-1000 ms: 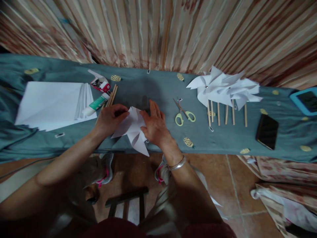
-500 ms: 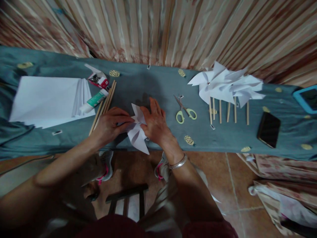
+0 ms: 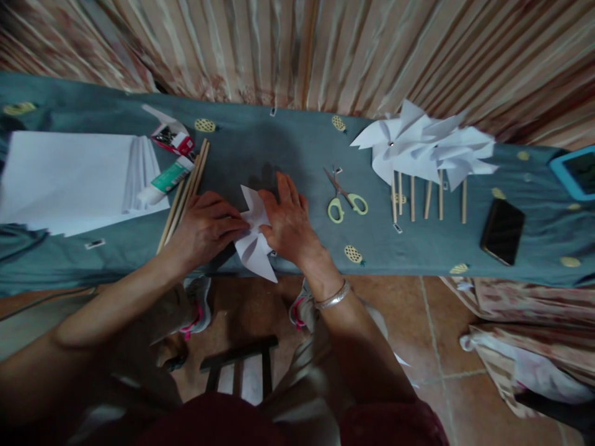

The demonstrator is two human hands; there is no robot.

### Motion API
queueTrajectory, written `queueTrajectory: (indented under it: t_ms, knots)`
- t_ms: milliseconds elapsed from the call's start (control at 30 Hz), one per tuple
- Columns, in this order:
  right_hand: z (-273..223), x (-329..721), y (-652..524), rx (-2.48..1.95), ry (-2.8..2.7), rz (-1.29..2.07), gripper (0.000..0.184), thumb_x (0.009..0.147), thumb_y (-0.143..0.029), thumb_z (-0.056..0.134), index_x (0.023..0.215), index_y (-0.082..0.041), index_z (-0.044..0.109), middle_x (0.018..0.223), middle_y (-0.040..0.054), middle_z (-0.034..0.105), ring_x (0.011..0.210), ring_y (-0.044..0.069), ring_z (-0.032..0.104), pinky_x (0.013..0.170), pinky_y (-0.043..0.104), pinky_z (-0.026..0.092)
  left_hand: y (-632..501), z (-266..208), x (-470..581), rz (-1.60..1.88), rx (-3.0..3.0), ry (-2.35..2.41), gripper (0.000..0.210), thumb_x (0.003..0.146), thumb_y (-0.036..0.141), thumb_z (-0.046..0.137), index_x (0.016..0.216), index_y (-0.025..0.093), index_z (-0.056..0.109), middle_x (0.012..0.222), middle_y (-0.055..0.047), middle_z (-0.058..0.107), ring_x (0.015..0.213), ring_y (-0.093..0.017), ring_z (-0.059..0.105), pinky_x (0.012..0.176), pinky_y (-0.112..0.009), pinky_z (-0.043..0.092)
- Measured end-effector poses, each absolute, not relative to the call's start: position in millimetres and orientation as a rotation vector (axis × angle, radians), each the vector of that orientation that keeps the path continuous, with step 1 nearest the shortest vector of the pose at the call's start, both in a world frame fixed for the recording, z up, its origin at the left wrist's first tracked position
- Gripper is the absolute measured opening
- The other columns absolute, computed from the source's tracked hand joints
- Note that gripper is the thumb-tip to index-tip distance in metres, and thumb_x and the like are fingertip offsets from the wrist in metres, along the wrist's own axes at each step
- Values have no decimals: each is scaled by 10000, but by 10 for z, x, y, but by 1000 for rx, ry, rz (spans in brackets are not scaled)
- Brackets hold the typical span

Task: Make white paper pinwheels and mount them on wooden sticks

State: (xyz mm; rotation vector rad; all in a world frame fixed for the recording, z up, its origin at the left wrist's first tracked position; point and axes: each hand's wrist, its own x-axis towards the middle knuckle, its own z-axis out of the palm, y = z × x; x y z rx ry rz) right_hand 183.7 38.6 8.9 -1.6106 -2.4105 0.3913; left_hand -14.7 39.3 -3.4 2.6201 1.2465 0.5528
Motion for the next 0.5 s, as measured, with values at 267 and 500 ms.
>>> queueTrajectory:
  t_ms: [267,500]
  knots:
    - [91,1828,388,-1621,-2429,390,610,837,-265,675,1391,-127,460,1611,212,238,1506,366,192,1167,531,290,377,16,-126,502,2566,1242,166,904,301,630,867,236,778,908,-70,729,981,-274,550,855,-442,387]
    - [139,1823,390,-1653,-2441,437,647,812,-254,688,1400,-126,452,1618,208,223,1510,361,182,1182,520,270,373,-41,-132,533,2570,1243,140,891,309,645,874,256,773,890,-49,725,968,-250,563,855,-412,411]
